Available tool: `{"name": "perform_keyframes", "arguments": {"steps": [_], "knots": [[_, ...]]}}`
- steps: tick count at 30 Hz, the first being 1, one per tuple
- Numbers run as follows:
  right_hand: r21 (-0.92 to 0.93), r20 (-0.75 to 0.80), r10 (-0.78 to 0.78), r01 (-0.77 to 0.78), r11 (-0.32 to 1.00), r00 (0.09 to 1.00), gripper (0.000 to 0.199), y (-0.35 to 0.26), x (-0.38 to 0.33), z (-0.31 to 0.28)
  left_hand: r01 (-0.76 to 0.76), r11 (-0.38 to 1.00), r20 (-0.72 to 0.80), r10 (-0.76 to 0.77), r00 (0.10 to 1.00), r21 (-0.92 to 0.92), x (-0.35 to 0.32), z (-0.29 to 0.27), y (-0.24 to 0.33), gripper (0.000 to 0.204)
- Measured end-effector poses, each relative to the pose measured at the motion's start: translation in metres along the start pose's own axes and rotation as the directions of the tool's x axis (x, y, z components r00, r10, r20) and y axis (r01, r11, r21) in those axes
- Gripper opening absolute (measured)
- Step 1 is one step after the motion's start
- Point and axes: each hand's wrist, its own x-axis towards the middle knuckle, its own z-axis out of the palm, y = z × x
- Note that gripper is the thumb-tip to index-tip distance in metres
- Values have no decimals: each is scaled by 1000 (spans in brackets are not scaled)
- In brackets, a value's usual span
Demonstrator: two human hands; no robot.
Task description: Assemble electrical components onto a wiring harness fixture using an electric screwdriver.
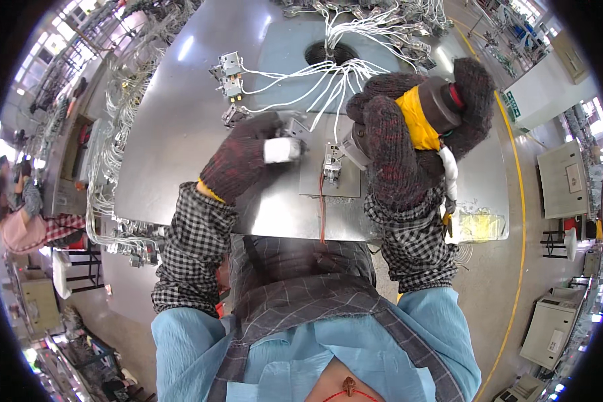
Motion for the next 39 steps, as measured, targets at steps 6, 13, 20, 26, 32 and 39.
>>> {"name": "perform_keyframes", "arguments": {"steps": [6, 13, 20, 26, 32, 39], "knots": [[117, -83, 78, -68, 991, 993, 79, -6, 5, -1, -319, 901, 11, 330, 944, 295, -8, 30, 7, 64], [46, -235, -114, 129, 991, 965, 76, -21, 27, -8, -326, 821, 75, 330, 941, 469, 6, 47, 0, 70], [73, -177, 97, -85, 994, 980, 84, -17, 13, -4, -103, 677, 68, 78, 995, 729, 9, 44, 8, 71], [24, -107, 16, -13, 1000, 994, 70, -21, 3, 2, -101, 611, 71, 72, 995, 785, 12, 53, 12, 65], [-327, 74, -141, 158, 932, 987, 65, -7, -1, -6, -81, 833, 120, 17, 993, 547, 5, 44, 6, 79], [-108, -16, -65, 63, 992, 998, 67, -6, -2, -2, -166, 69, 153, 166, 974, 984, -7, 1, -15, 77]]}}
